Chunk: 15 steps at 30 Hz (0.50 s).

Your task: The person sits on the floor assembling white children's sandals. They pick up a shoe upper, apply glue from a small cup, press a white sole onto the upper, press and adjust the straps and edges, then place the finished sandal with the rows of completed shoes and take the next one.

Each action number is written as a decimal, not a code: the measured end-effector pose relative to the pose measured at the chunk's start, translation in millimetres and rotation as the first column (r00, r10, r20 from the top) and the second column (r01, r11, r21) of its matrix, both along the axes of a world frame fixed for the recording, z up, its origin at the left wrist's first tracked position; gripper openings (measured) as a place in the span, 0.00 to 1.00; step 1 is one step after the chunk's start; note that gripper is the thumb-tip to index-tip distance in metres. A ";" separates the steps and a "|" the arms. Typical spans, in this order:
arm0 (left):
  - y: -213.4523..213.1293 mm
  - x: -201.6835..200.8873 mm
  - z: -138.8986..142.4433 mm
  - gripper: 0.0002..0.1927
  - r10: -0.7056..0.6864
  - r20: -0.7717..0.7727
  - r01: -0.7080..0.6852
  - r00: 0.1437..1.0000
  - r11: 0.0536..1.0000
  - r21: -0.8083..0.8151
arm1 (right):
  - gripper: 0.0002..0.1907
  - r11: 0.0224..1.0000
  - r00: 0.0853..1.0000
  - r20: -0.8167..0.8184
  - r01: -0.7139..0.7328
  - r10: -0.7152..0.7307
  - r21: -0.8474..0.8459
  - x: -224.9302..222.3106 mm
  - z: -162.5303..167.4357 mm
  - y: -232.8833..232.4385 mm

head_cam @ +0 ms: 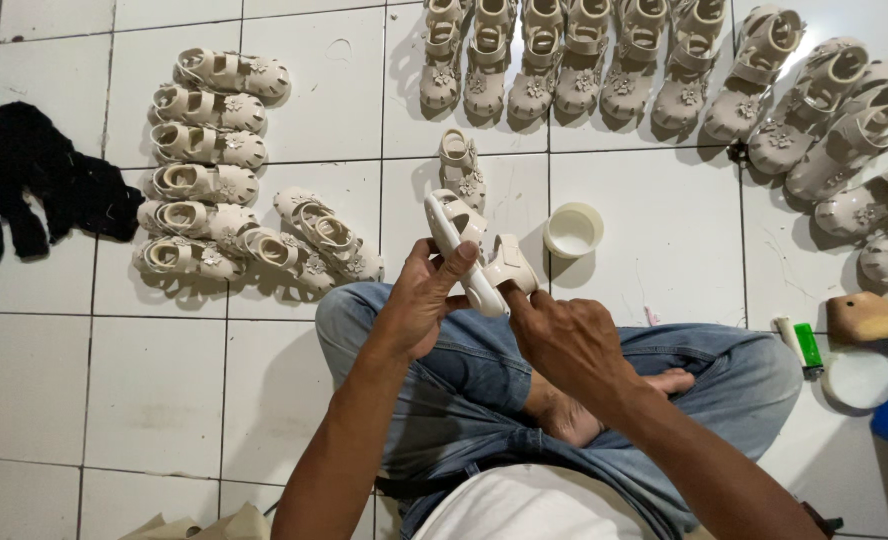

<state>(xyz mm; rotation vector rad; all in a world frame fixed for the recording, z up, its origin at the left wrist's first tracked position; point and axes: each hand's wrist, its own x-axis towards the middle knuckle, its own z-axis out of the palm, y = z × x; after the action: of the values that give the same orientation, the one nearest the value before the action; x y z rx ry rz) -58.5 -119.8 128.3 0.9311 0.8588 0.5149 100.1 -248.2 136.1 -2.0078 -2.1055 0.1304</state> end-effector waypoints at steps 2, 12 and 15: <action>0.9 -0.8 -1.4 0.47 0.033 -0.009 -0.033 0.999 0.999 -0.027 | 0.23 1.000 0.999 -0.040 -0.027 0.027 0.006 0.7 2.1 -5.1; 0.6 -11.7 -8.2 0.40 0.066 -0.042 -0.070 0.997 0.993 -0.097 | 0.18 0.965 0.929 -0.337 0.212 -0.150 0.154 29.6 -29.1 -41.4; -2.5 -12.2 -7.1 0.39 0.081 -0.022 -0.083 0.996 0.992 -0.098 | 0.19 0.926 0.932 -0.164 0.348 -0.324 0.145 68.8 -66.3 -9.4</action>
<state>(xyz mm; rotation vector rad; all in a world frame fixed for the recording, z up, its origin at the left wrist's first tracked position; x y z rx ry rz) -70.7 -122.3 121.1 0.8132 0.9335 0.5304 169.0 -257.5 69.8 -2.1508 -1.6019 0.0251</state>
